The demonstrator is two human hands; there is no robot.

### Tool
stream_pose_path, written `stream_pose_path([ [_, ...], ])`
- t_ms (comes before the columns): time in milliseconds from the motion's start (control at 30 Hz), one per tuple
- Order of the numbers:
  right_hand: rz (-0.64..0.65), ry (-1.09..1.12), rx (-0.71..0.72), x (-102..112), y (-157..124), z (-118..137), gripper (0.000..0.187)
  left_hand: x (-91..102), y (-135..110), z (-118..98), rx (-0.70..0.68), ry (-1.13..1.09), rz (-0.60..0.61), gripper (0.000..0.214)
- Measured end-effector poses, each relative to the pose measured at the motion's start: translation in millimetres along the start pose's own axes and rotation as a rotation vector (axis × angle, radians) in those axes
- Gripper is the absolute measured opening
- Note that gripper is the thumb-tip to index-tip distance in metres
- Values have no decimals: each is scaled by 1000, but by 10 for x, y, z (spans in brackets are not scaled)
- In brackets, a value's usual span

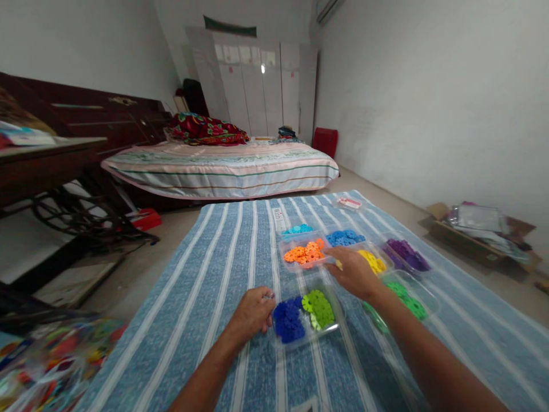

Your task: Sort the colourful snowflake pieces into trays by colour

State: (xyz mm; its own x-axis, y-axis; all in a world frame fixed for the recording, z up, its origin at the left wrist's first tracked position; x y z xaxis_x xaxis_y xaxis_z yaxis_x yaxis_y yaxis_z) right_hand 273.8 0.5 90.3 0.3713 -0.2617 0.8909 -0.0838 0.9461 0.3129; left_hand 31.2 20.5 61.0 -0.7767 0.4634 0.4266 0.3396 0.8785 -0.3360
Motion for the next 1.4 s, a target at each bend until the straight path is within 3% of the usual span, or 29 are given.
stream_pose_path([
  [133,-246,22,19,211,-485,-107,25,-165,261,-51,-35,22,13,14],
  [300,-496,-85,-104,266,-1196,-445,25,-268,474,-146,-102,96,-9,11],
  [433,-546,-219,-267,229,-1616,-786,45,-256,552,-206,-93,162,-41,13],
  [533,-535,-224,-269,156,-1786,-929,54,-241,588,-228,-85,182,-71,14],
  [933,-447,-140,-193,-205,-1831,-843,49,-224,667,-224,-66,182,-106,15],
  [1400,-437,-135,-202,-233,-1768,-773,44,-223,566,-192,-134,-2,-62,17],
])
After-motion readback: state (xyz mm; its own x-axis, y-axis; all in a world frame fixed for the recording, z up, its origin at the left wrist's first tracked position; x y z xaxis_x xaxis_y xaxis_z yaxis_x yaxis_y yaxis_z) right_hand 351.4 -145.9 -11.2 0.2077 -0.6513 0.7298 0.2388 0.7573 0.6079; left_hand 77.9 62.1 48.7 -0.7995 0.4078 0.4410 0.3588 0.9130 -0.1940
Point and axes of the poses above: each hand's wrist, its own y-axis towards the middle knuckle, its own x-axis out of the back of the hand, z = x × y, the point moved 2 cm from there along y, towards the middle knuckle, and after that the axes turned 4 degrees about z, right-handed, at the moved point
